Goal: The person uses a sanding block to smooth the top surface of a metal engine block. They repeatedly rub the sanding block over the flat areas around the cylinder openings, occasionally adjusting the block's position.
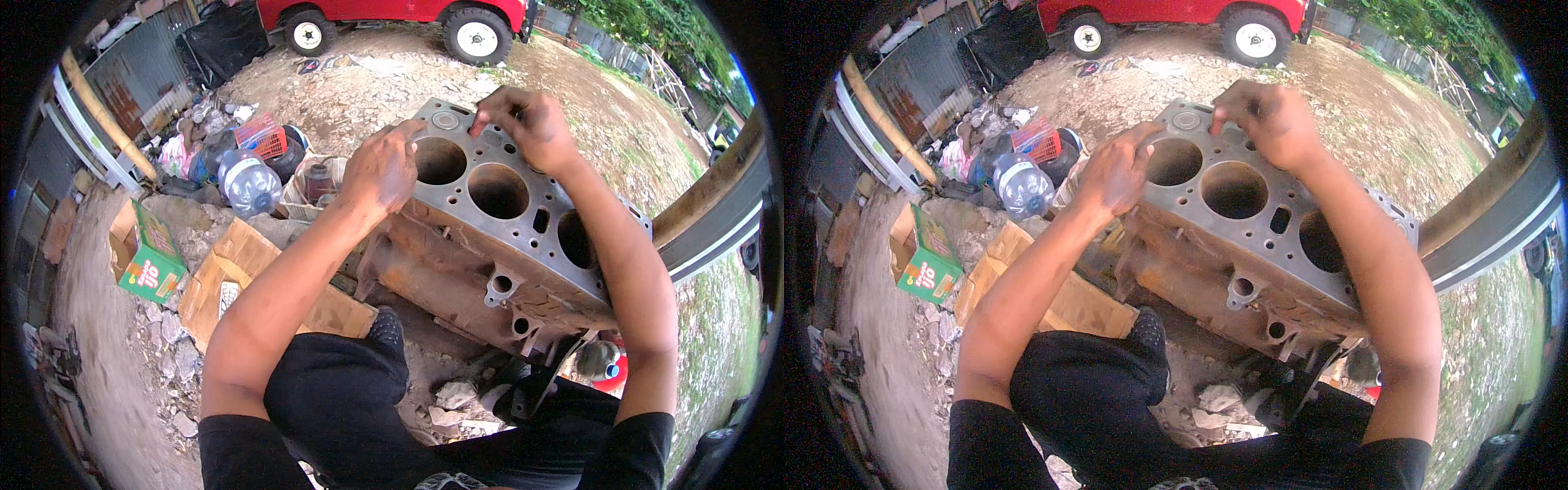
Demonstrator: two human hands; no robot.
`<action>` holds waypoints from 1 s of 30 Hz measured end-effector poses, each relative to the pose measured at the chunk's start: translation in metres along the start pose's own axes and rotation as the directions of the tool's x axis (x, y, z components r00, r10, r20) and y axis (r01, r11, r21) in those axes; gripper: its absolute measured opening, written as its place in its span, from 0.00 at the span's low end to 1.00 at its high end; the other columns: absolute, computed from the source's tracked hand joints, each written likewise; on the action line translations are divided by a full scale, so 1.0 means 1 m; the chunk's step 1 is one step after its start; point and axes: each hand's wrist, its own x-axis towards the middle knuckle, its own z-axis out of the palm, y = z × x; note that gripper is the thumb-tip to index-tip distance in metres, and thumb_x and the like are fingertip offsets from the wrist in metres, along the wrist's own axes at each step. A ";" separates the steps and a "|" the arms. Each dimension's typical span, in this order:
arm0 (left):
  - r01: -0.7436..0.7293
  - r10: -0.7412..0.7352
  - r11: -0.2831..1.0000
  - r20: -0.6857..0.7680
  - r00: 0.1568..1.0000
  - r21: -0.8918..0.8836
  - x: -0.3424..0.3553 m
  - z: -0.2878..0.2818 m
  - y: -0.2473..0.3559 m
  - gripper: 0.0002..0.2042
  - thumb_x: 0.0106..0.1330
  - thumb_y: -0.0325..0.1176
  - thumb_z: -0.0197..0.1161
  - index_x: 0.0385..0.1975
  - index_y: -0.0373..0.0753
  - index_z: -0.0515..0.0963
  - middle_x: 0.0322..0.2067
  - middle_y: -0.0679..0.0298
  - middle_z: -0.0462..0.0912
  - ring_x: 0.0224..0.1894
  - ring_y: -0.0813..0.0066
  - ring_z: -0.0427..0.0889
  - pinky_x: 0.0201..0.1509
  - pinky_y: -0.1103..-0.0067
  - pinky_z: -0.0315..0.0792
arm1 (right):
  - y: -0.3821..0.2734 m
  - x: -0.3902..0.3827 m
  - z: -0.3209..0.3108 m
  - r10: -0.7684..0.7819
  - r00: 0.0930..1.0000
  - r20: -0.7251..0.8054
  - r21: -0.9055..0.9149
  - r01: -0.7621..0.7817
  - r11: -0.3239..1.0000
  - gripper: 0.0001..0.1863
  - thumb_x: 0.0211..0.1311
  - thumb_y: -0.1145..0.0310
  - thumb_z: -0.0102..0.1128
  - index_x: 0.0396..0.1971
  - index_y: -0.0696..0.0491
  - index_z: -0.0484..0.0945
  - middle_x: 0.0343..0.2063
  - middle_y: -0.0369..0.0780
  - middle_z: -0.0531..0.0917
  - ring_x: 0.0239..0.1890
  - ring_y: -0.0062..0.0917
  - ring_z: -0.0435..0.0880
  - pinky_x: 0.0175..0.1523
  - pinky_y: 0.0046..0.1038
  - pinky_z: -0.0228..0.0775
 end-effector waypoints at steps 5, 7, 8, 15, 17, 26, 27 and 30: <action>-0.007 0.007 1.000 -0.015 1.000 -0.002 -0.001 0.001 0.000 0.17 0.77 0.31 0.56 0.62 0.41 0.77 0.55 0.42 0.84 0.60 0.40 0.82 0.64 0.58 0.75 | -0.010 0.004 -0.001 -0.013 1.000 0.022 -0.097 0.016 0.995 0.05 0.68 0.70 0.67 0.38 0.53 0.89 0.31 0.39 0.92 0.37 0.30 0.91 0.48 0.32 0.81; 0.010 -0.010 1.000 -0.037 0.999 -0.001 -0.003 -0.002 0.001 0.16 0.76 0.31 0.57 0.61 0.41 0.77 0.54 0.41 0.84 0.59 0.40 0.82 0.63 0.57 0.75 | -0.013 0.005 -0.006 0.055 0.998 0.005 -0.019 -0.055 0.998 0.05 0.68 0.72 0.65 0.38 0.54 0.89 0.32 0.40 0.91 0.37 0.32 0.91 0.48 0.32 0.81; 0.017 -0.017 1.000 -0.032 0.999 0.002 -0.004 -0.004 0.000 0.16 0.76 0.32 0.57 0.61 0.41 0.77 0.54 0.41 0.84 0.59 0.39 0.82 0.63 0.57 0.75 | -0.007 0.000 -0.001 0.021 1.000 -0.008 -0.045 -0.022 0.999 0.06 0.68 0.72 0.65 0.38 0.53 0.89 0.32 0.40 0.91 0.37 0.32 0.91 0.48 0.32 0.81; 0.025 -0.023 0.999 -0.044 0.999 0.040 -0.003 -0.006 0.007 0.17 0.75 0.33 0.59 0.61 0.40 0.77 0.51 0.40 0.85 0.57 0.37 0.82 0.62 0.55 0.75 | -0.004 0.000 0.001 0.017 1.000 0.024 -0.136 -0.013 0.991 0.05 0.66 0.73 0.68 0.38 0.56 0.88 0.32 0.39 0.91 0.37 0.28 0.91 0.48 0.31 0.81; 0.034 -0.031 0.998 -0.064 0.997 0.043 -0.005 -0.005 0.007 0.18 0.75 0.33 0.58 0.62 0.40 0.77 0.51 0.40 0.86 0.57 0.37 0.83 0.62 0.55 0.75 | 0.007 -0.006 0.010 -0.020 1.000 0.023 -0.199 0.024 0.980 0.05 0.67 0.73 0.67 0.39 0.56 0.88 0.31 0.39 0.91 0.36 0.27 0.90 0.48 0.30 0.81; 0.043 -0.043 0.999 -0.045 0.998 -0.004 -0.001 -0.006 0.010 0.19 0.74 0.33 0.59 0.62 0.39 0.76 0.50 0.39 0.86 0.55 0.36 0.84 0.60 0.54 0.75 | 0.004 -0.003 0.010 -0.130 0.991 -0.035 -0.252 0.117 0.961 0.05 0.64 0.72 0.67 0.37 0.56 0.88 0.28 0.42 0.91 0.33 0.34 0.90 0.44 0.35 0.82; 0.048 -0.048 0.999 -0.051 0.998 -0.001 -0.003 -0.007 0.010 0.19 0.74 0.33 0.59 0.62 0.39 0.76 0.50 0.39 0.86 0.55 0.36 0.84 0.60 0.54 0.75 | -0.006 0.000 0.005 -0.046 0.998 -0.051 -0.166 0.037 0.986 0.05 0.64 0.72 0.68 0.37 0.56 0.88 0.30 0.42 0.91 0.34 0.33 0.91 0.44 0.34 0.82; 0.047 -0.046 0.999 -0.056 0.997 0.016 -0.004 -0.005 0.009 0.18 0.74 0.32 0.59 0.62 0.39 0.76 0.50 0.39 0.86 0.55 0.36 0.84 0.60 0.55 0.76 | -0.002 -0.003 -0.002 -0.026 0.998 -0.063 -0.075 0.021 0.997 0.04 0.64 0.75 0.69 0.36 0.58 0.88 0.35 0.43 0.92 0.37 0.31 0.92 0.45 0.32 0.83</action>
